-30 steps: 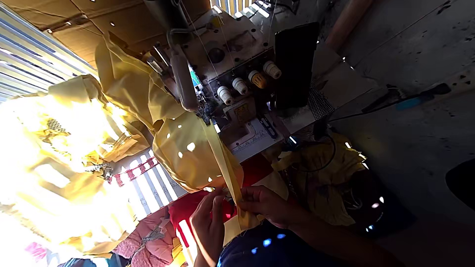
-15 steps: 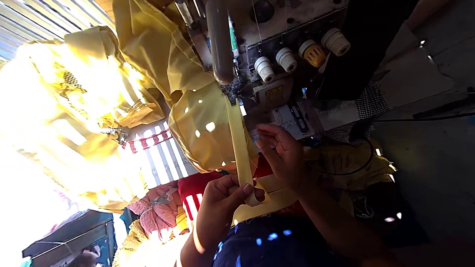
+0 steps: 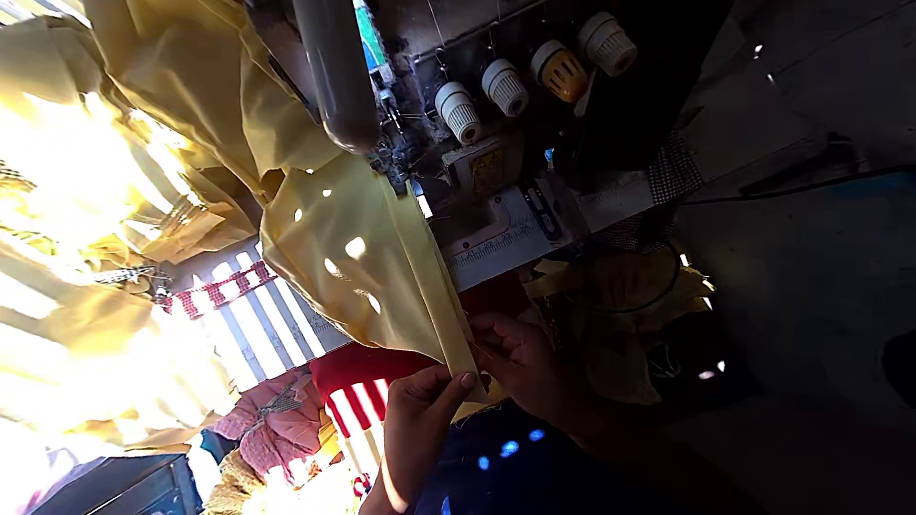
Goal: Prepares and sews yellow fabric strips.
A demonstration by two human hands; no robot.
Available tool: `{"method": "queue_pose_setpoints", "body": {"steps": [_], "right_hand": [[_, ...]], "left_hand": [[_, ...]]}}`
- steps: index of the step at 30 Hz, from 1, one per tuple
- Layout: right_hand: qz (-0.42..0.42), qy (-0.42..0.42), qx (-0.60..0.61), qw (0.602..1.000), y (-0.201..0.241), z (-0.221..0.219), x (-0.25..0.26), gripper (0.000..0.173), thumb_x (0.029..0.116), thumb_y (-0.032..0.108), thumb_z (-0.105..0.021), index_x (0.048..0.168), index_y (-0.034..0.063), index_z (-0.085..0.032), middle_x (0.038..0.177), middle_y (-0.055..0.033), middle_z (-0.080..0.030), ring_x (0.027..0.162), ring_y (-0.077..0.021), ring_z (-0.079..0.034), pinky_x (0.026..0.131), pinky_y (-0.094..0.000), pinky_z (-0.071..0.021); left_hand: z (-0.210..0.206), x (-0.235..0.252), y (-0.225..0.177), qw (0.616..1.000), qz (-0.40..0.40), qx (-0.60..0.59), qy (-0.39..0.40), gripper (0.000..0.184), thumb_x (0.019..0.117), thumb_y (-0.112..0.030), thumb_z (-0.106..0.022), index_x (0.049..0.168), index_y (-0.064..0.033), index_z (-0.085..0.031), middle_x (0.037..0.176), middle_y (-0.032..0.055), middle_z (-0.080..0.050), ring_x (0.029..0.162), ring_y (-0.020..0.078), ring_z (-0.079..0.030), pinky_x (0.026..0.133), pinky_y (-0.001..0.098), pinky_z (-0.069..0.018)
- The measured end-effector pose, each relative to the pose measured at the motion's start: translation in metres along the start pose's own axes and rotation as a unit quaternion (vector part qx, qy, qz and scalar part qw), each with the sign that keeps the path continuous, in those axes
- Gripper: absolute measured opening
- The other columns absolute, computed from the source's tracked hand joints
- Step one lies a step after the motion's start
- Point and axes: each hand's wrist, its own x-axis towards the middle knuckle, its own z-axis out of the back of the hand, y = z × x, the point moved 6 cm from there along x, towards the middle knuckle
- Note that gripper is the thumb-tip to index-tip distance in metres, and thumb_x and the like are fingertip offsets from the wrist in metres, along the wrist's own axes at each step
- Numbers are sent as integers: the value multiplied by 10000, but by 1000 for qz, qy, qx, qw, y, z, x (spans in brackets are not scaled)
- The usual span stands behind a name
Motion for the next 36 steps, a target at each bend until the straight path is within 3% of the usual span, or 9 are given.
{"method": "queue_pose_setpoints", "body": {"steps": [4, 7, 13, 27, 36], "right_hand": [[-11, 10, -6, 1000, 2, 0, -6, 177, 986, 33, -646, 1128, -63, -691, 991, -72, -757, 876, -79, -730, 824, -233, -618], [2, 13, -19, 1000, 2, -1, -10, 150, 992, 34, -635, 1086, -56, -709, 936, -54, -749, 804, -57, -712, 767, -214, -612], [3, 27, -68, 997, 5, 5, -9, 158, 1004, 68, -630, 1073, -26, -736, 969, -41, -748, 858, -54, -706, 804, -206, -602], [14, 81, -98, 992, 12, 9, -3, 168, 1015, 71, -591, 1025, -13, -736, 911, -20, -723, 810, -40, -683, 758, -187, -594], [13, 99, -104, 990, 12, 10, 0, 178, 1012, 74, -584, 1022, -9, -741, 941, -25, -731, 853, -45, -693, 786, -192, -595]], "left_hand": [[1, 1, -3, 1000, 4, -9, 2, 127, 931, -134, -740, 852, -40, -768, 745, 41, -742, 679, 81, -708, 672, 246, -608], [0, 1, -4, 1000, 6, -16, 7, 131, 927, -128, -747, 832, -38, -757, 728, 39, -731, 664, 79, -698, 662, 250, -604], [-3, 2, -8, 999, -11, -18, 35, 186, 1008, -86, -631, 903, 15, -747, 823, 80, -763, 763, 138, -747, 740, 304, -634], [-5, 3, -14, 997, -44, 23, 63, 198, 1030, -82, -594, 932, 7, -741, 860, 51, -770, 790, 96, -738, 751, 267, -618], [-6, 4, -15, 995, -44, 30, 82, 204, 1040, -78, -572, 954, 14, -733, 877, 60, -774, 807, 108, -746, 766, 275, -623]]}}
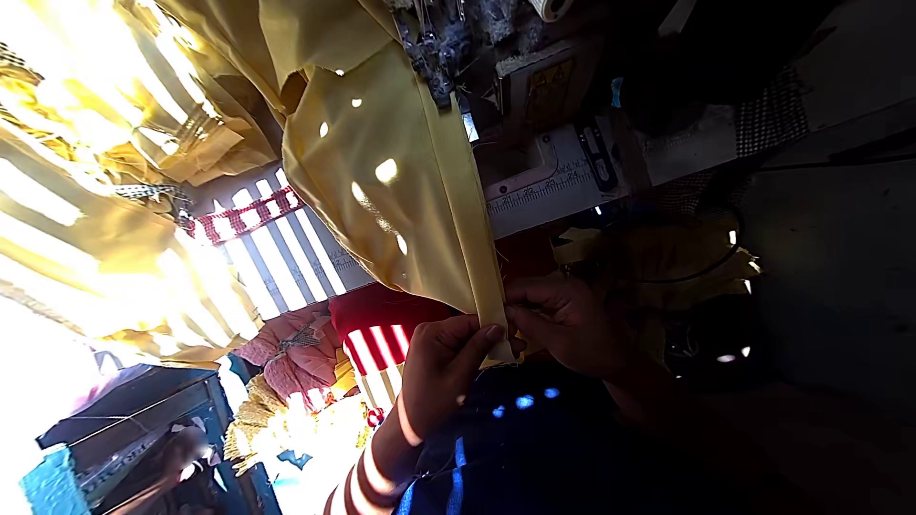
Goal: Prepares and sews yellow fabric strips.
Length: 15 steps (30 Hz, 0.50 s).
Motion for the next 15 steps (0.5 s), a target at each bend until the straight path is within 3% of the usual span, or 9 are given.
{"method": "queue_pose_setpoints", "body": {"steps": [5, 9, 12, 13, 15], "right_hand": [[21, 17, 3, 1000, 2, -1, 1, 214, 1010, 54, -528, 1018, -18, -729, 935, -17, -719, 827, -30, -678, 765, -188, -589], [63, -17, -60, 996, 11, -1, 1, 249, 1019, 224, -630, 939, 19, -747, 933, -13, -728, 872, -26, -679, 792, -194, -581], [85, -55, -67, 993, 17, -1, 1, 224, 986, 197, -684, 876, 12, -747, 880, -24, -729, 843, -27, -679, 770, -190, -578], [87, -56, -59, 993, 19, -2, 0, 217, 986, 183, -681, 866, 10, -734, 870, -23, -717, 837, -25, -672, 761, -184, -575], [90, -52, -39, 994, 22, -3, -1, 198, 984, 153, -675, 853, 8, -714, 857, -20, -697, 824, -22, -662, 744, -175, -571]], "left_hand": [[0, 3, 3, 1000, -5, 18, -23, 198, 1025, -90, -611, 907, 7, -738, 818, 44, -760, 749, 84, -730, 718, 258, -619], [0, 5, -3, 994, -41, 98, -31, 223, 997, -110, -648, 804, -23, -720, 720, -17, -706, 661, -5, -659, 624, 183, -564], [12, 8, -33, 956, -87, 276, 39, 240, 994, -293, -680, 883, -98, -766, 805, -40, -746, 768, -14, -693, 708, 208, -574], [20, 9, -49, 940, -110, 320, 34, 251, 992, -360, -678, 928, -136, -773, 852, -61, -756, 796, -14, -695, 719, 220, -576], [33, 15, -86, 922, -190, 335, -46, 244, 987, -349, -681, 1034, -126, -769, 1018, -35, -762, 946, 40, -710, 817, 266, -607]]}}
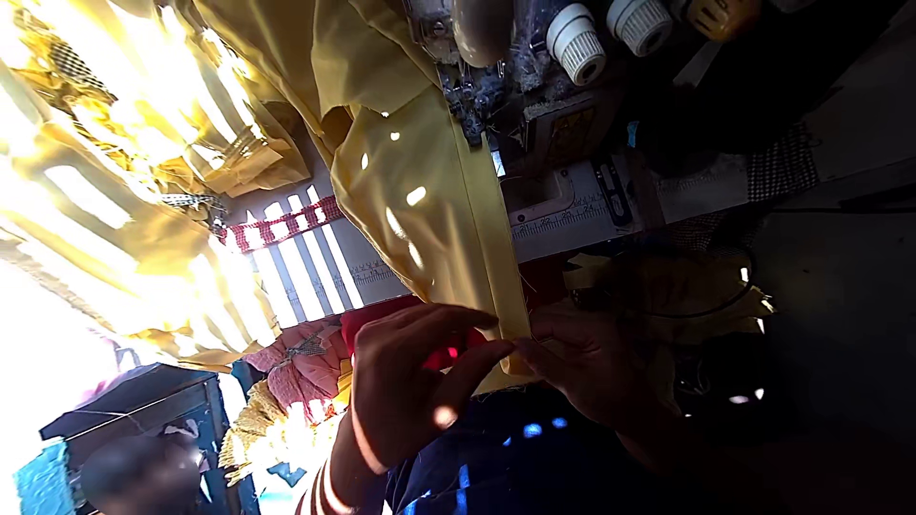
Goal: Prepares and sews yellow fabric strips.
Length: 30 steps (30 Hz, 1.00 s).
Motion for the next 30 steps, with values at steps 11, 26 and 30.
{"method": "queue_pose_setpoints", "body": {"steps": [11, 26, 30], "right_hand": [[-14, -11, 39, 999, -14, 7, -4, 181, 986, 128, -666, 864, 3, -711, 854, -25, -700, 799, -32, -669, 724, -182, -582], [10, -35, 22, 999, -11, 13, 56, 177, 987, 116, -655, 874, -10, -706, 853, -25, -683, 772, -16, -653, 679, -154, -567], [16, -53, 12, 998, -9, 14, 74, 185, 992, 128, -653, 877, -4, -715, 821, -18, -687, 725, -20, -649, 634, -164, -563]], "left_hand": [[6, 53, 25, 972, -71, 202, -99, 383, 1004, -261, -633, 1302, -23, -676, 1421, 126, -620, 1384, 274, -534, 1179, 491, -405], [33, 114, 42, 973, -42, 225, -36, 369, 1040, -299, -565, 1330, -111, -696, 1450, 89, -606, 1410, 216, -514, 1219, 451, -362], [42, 129, 46, 970, -39, 237, -39, 349, 1025, -309, -613, 1310, -130, -704, 1409, 55, -626, 1315, 165, -572, 1112, 371, -444]]}}
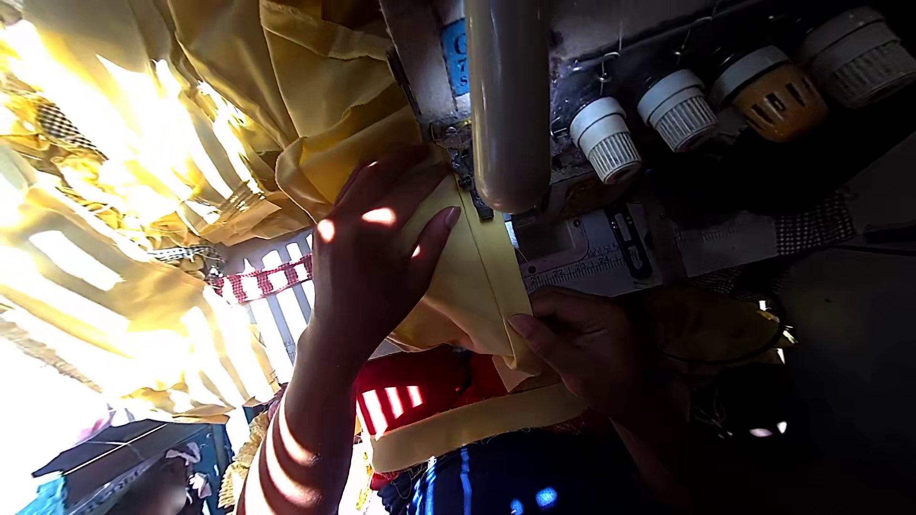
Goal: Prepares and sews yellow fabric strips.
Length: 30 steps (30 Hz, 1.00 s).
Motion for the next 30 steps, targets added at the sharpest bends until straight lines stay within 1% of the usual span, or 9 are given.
{"method": "queue_pose_setpoints", "body": {"steps": [7, 12, 15, 17, 21, 23, 26, 28, 30], "right_hand": [[-3, -34, -34, 999, 9, -4, 29, 120, 957, 123, -682, 869, 45, -708, 782, 19, -672, 628, -9, -616, 558, -160, -546], [-32, -36, -55, 997, 3, -7, 34, 87, 954, 150, -709, 936, 65, -703, 773, 12, -671, 598, -39, -614, 518, -183, -537], [-87, 7, -41, 995, -17, -11, 7, 117, 968, 160, -687, 1000, 49, -698, 876, -24, -700, 719, -77, -677, 642, -241, -602], [-97, 41, -51, 993, -28, -14, -22, 212, 1006, 181, -625, 1090, 4, -706, 989, -63, -733, 888, -86, -715, 810, -271, -620], [-87, 96, -102, 986, -35, -9, -60, 244, 1030, 192, -588, 1095, 5, -731, 1030, -77, -736, 957, -69, -692, 860, -243, -576], [-21, 22, -141, 990, -16, 25, -57, 258, 1033, 211, -598, 1128, 20, -743, 1074, -58, -749, 1008, -81, -705, 901, -268, -593], [83, -208, -148, 963, 18, 105, -47, 166, 1026, 178, -614, 1083, 87, -741, 961, 16, -757, 862, -92, -728, 791, -310, -635], [115, -321, -161, 926, 29, 153, -38, 161, 1024, 131, -617, 1156, 80, -696, 980, 15, -719, 846, -107, -709, 767, -318, -631], [92, -359, -186, 910, 26, 184, -25, 262, 1036, 154, -586, 1274, 49, -618, 1144, -44, -661, 979, -136, -682, 852, -335, -607]], "left_hand": [[5, 28, 19, 997, -38, -38, -61, 254, 970, -274, -706, 1124, -77, -753, 1214, 96, -700, 1101, 39, -631, 978, 194, -461], [15, 11, 21, 996, -12, -16, -87, 323, 1022, -276, -633, 1272, -83, -702, 1375, 113, -633, 1251, 132, -599, 1064, 306, -467], [24, -50, -5, 986, 43, -6, -162, 293, 1032, -182, -579, 1267, -38, -680, 1231, 110, -659, 1129, 181, -630, 963, 365, -523], [7, -91, -20, 982, 83, -95, -143, 267, 1037, -193, -554, 1171, -12, -698, 1036, 74, -703, 912, 104, -675, 804, 300, -580], [-48, -128, -39, 975, 132, -163, -73, 398, 962, -343, -684, 1173, -7, -721, 957, 43, -679, 813, 37, -639, 646, 176, -544], [-61, -133, -43, 978, 137, -130, -84, 425, 919, -387, -739, 1150, -30, -738, 915, 20, -665, 778, 10, -610, 613, 143, -501], [-56, -138, -45, 981, 133, -94, -105, 354, 943, -349, -716, 1133, -51, -742, 977, 52, -678, 837, 46, -646, 657, 172, -540], [-40, -145, -34, 976, 139, -68, -153, 423, 954, -325, -707, 1226, -2, -683, 1170, 186, -639, 1020, 198, -641, 783, 306, -565], [-28, -153, -12, 964, 164, -55, -202, 642, 955, -331, -697, 1408, 74, -489, 1439, 319, -454, 1315, 345, -492, 985, 428, -512]]}}
